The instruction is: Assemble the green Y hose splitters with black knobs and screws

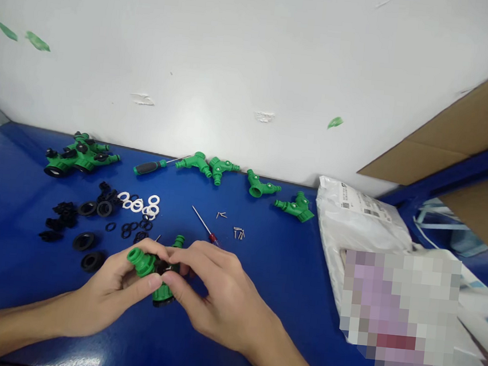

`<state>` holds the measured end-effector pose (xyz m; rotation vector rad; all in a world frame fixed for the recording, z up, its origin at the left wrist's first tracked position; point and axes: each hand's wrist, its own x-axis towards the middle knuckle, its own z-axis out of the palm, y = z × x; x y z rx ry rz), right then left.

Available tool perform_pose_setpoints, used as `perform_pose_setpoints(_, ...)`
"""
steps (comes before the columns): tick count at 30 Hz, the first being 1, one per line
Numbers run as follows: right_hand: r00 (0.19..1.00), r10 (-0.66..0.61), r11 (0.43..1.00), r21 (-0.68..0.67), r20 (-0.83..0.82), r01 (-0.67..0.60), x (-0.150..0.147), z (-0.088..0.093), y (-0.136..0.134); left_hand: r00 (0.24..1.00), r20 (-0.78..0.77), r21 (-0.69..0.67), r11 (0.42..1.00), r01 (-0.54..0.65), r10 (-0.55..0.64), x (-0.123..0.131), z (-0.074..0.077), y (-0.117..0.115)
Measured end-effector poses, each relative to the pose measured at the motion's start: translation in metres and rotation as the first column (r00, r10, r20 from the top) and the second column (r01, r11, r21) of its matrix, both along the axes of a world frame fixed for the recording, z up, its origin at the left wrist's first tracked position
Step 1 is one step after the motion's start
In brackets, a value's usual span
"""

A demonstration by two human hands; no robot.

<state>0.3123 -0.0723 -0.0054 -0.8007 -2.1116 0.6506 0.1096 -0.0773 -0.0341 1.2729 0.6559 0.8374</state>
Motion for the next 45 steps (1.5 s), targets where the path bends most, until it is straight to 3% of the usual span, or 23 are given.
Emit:
perform_pose_setpoints(6, 0.999, 0.041, 0.996, -0.074, -0.02, -0.042, 0.0023, 0.0048, 0.0012, 0.999, 0.025, -0.015, 1.0, 0.02, -0.02, -0.0004, -0.0007, -0.0004)
perform_pose_setpoints(15, 0.998, -0.002, 1.0, 0.007, 0.065, 0.001, 0.0015, 0.0002, -0.0011, 0.999, 0.007, 0.013, 0.999, 0.043, -0.043, -0.0002, -0.0006, -0.0008)
perform_pose_setpoints(21, 0.998, 0.062, 0.995, -0.073, 0.019, -0.061, 0.0047, 0.0071, 0.0007, 1.0, 0.002, 0.027, 0.999, 0.018, -0.018, -0.0003, 0.0005, 0.0)
perform_pose_setpoints(30, 0.994, 0.009, 0.999, 0.038, 0.111, -0.013, 0.0011, -0.0014, -0.0009, 0.999, -0.043, 0.045, 0.999, 0.029, -0.027, -0.0007, 0.0, -0.0009)
perform_pose_setpoints(36, 0.996, 0.057, 0.998, -0.036, 0.063, -0.055, 0.005, 0.0051, 0.0011, 1.0, -0.012, 0.037, 0.999, 0.018, -0.018, 0.0001, 0.0014, 0.0013)
perform_pose_setpoints(45, 0.993, 0.034, 0.999, 0.021, 0.116, -0.036, 0.0023, -0.0023, -0.0004, 0.996, -0.073, 0.085, 0.995, 0.061, -0.055, -0.0024, -0.0013, -0.0017)
